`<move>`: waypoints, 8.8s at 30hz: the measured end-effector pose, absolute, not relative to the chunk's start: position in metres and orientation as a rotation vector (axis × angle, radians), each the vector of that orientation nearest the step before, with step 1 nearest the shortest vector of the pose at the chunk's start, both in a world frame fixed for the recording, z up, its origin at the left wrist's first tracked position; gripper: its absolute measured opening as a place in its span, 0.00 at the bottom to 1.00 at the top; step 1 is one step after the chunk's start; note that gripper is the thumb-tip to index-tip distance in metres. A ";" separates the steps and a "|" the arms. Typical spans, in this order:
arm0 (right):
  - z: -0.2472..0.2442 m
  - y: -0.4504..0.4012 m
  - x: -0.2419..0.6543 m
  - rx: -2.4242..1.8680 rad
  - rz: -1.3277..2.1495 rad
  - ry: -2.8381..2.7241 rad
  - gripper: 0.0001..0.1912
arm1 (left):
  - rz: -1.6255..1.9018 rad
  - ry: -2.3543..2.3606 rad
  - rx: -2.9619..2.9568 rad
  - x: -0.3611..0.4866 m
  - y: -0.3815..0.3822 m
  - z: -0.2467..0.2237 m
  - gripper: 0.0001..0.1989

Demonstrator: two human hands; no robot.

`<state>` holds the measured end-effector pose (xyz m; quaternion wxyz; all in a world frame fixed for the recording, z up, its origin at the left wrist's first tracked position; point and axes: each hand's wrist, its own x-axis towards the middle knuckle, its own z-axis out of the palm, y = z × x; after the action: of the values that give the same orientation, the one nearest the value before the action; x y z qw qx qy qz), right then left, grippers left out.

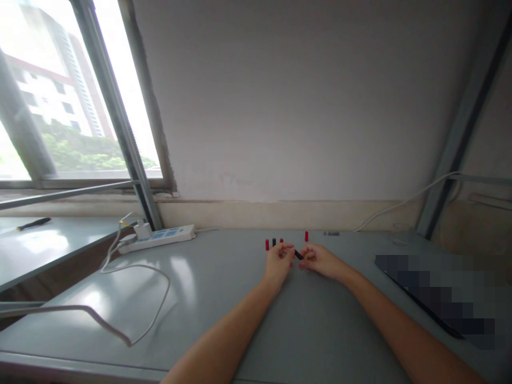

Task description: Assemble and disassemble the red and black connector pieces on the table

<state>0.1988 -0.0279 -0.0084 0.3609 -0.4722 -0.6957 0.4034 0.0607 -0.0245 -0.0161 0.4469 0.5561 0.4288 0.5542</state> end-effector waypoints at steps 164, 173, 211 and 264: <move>-0.019 0.009 0.197 -1.654 0.455 -1.760 0.03 | 0.768 1.664 2.247 0.052 -0.033 -0.010 0.10; -0.023 0.015 0.184 -1.732 0.380 -1.795 0.05 | 0.699 1.685 2.270 0.051 -0.035 -0.009 0.12; -0.023 -0.030 0.206 -1.596 0.388 -2.223 0.24 | 0.430 1.660 2.567 0.029 -0.037 -0.001 0.15; -0.031 -0.013 0.214 -1.507 0.403 -1.442 0.07 | 0.605 1.608 2.509 0.027 -0.037 0.000 0.14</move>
<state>0.2144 -0.0132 -0.0305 0.4870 -0.6196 -0.5929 0.1655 0.0269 -0.0370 -0.0004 0.0504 0.8241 0.5281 0.1988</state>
